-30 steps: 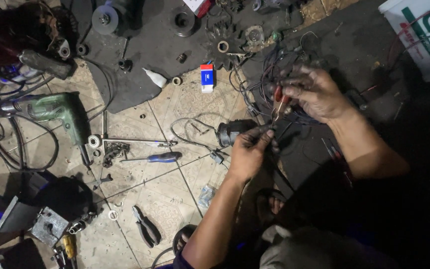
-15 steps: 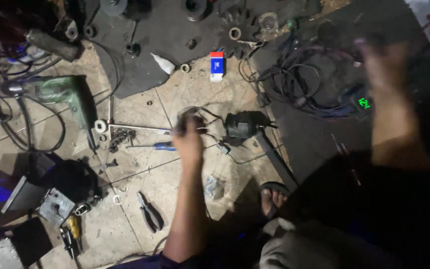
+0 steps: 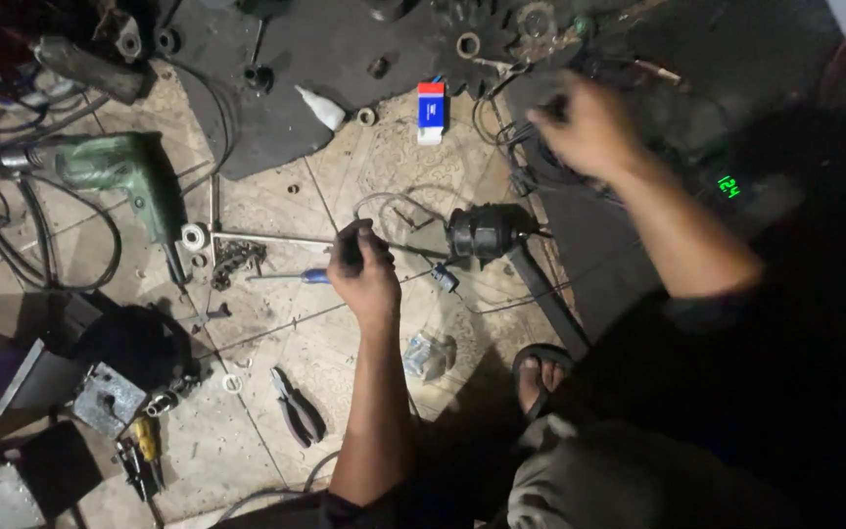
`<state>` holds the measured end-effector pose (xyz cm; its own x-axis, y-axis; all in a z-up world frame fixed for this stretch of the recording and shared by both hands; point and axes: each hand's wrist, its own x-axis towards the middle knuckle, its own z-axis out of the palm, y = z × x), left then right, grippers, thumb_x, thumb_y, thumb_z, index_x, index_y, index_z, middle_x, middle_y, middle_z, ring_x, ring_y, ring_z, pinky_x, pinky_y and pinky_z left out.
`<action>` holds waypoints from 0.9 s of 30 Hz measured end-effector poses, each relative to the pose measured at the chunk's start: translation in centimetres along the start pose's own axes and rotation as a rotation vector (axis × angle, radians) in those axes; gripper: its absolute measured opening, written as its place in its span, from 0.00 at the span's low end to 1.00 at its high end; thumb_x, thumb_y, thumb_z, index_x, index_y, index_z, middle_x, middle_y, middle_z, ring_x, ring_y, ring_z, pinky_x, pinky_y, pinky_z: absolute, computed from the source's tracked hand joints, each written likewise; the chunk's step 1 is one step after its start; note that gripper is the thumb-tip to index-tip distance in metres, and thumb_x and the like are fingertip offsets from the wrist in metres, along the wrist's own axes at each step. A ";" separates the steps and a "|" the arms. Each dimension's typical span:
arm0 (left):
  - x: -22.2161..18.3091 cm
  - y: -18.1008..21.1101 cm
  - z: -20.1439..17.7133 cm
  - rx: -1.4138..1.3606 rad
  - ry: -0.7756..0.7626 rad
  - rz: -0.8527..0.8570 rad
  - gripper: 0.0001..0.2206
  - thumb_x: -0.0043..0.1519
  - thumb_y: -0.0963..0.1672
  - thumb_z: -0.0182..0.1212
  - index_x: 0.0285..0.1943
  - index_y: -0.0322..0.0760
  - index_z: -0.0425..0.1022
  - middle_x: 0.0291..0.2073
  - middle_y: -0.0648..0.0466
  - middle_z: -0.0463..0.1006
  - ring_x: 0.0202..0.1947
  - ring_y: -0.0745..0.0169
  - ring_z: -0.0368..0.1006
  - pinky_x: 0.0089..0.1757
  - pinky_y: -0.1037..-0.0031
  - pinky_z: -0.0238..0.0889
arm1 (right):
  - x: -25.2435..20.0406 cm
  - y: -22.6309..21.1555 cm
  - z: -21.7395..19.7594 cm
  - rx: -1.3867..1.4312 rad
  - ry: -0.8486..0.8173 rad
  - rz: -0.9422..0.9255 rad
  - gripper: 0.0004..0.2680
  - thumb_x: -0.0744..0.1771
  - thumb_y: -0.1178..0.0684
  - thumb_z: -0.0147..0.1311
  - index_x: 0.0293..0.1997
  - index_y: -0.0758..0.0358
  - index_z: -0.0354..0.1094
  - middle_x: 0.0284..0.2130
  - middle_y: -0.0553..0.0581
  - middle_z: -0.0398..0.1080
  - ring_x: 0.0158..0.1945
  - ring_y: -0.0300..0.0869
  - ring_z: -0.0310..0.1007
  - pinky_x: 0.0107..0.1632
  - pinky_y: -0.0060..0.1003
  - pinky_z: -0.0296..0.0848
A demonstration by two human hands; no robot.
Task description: Repairing a starter motor by disassembling components and using tools on a workshop floor.
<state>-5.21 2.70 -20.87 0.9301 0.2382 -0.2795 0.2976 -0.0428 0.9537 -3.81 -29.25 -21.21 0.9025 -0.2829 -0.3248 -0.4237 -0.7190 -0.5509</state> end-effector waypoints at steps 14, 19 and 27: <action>-4.0 -3.8 -0.9 0.864 -0.568 -0.187 0.19 0.59 0.52 0.57 0.60 0.58 0.72 0.36 0.49 0.86 0.42 0.42 0.81 0.45 0.56 0.69 | 4.5 7.4 2.1 -0.147 0.316 -0.365 0.06 0.69 0.53 0.61 0.43 0.65 0.73 0.36 0.65 0.76 0.39 0.58 0.75 0.40 0.51 0.68; -4.1 -6.2 -1.5 0.733 -0.612 -0.005 0.17 0.58 0.46 0.58 0.57 0.54 0.75 0.45 0.52 0.86 0.46 0.44 0.82 0.46 0.60 0.72 | -5.5 3.8 -5.7 -0.110 0.296 -0.285 0.07 0.75 0.52 0.62 0.55 0.63 0.71 0.43 0.61 0.73 0.42 0.53 0.72 0.42 0.46 0.67; -1.9 -2.2 -1.9 0.900 -0.698 -0.254 0.18 0.59 0.52 0.59 0.60 0.62 0.75 0.32 0.48 0.85 0.43 0.45 0.81 0.49 0.56 0.71 | -21.1 10.2 4.7 -0.273 -0.329 0.667 0.16 0.64 0.36 0.59 0.45 0.57 0.81 0.43 0.60 0.81 0.52 0.54 0.80 0.51 0.48 0.80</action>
<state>-8.03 4.15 -22.22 0.6549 -0.2350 -0.7182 0.2769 -0.8097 0.5174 -27.59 -27.65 -23.60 0.3772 -0.5375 -0.7542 -0.7948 -0.6059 0.0344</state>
